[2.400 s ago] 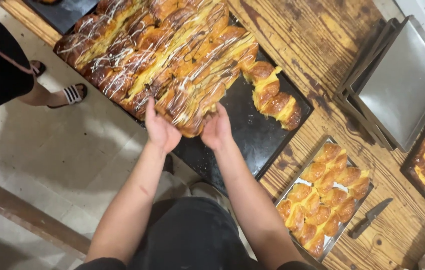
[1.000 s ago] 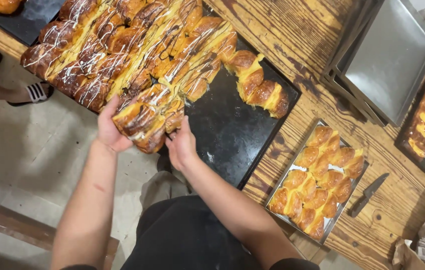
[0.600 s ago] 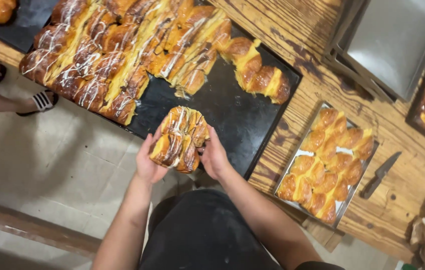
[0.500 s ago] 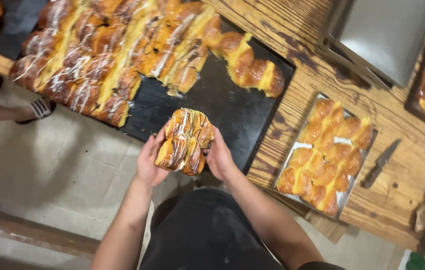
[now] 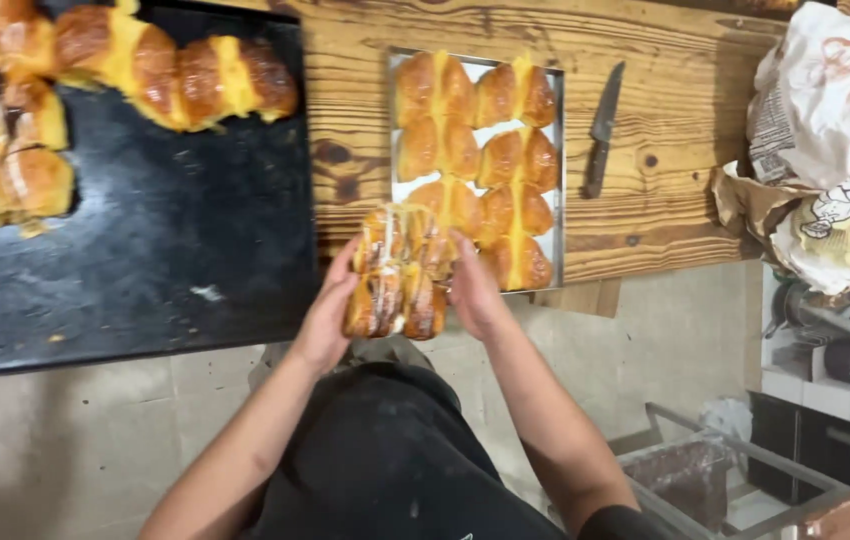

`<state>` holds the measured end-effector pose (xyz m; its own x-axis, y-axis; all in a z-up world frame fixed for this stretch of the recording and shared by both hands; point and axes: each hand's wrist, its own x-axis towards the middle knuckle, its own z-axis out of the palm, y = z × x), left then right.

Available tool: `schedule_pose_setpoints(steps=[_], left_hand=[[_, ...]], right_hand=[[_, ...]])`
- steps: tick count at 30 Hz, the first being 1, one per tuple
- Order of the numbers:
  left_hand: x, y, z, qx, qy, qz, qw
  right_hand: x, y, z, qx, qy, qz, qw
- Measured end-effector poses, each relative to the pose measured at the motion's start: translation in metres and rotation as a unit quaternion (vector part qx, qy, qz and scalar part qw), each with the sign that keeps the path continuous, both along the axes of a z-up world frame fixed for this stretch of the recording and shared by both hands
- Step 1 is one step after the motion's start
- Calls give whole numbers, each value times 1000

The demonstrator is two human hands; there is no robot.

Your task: Transferring baked pastries from a large baking sheet to a smaller tray using a spatula and bench scraper

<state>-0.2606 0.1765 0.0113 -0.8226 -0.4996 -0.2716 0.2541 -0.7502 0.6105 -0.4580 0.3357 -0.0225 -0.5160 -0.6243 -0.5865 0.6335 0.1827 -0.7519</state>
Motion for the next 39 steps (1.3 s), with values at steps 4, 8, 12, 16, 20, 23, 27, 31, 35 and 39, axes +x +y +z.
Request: schedule_pose_setpoints(steps=[4,8,12,16,20,23,27,31,35,39], left_hand=[[-80,41,19,12,8,7,1000],[-137,53,37,-99,-113,-32,988],[-167,59,28,-141,-192,-26,971],[-167,56,68,-160,-265,-38,950],[-162,51,82,-228,-315,-90,917],[-146,48,95,-301,-370,-123,870],[-99,40,69,-366,-344,-89,860],[-27,23,30,-283,-380,-25,881],[51,-10,0,-190,-426,121,876],[107,-65,32,-151,-453,233,847]], right_hand=[[-89,48,-3,-6,16,0,1000],[-157,45,22,25,87,94,992],[-185,28,30,58,135,156,977],[-170,9,86,105,132,188,967],[-168,7,103,200,227,206,931],[-182,16,95,225,317,219,895],[-191,22,86,205,472,236,824],[-141,-14,140,160,470,251,831],[-78,-63,130,39,365,326,871],[4,-122,73,-51,225,391,891]])
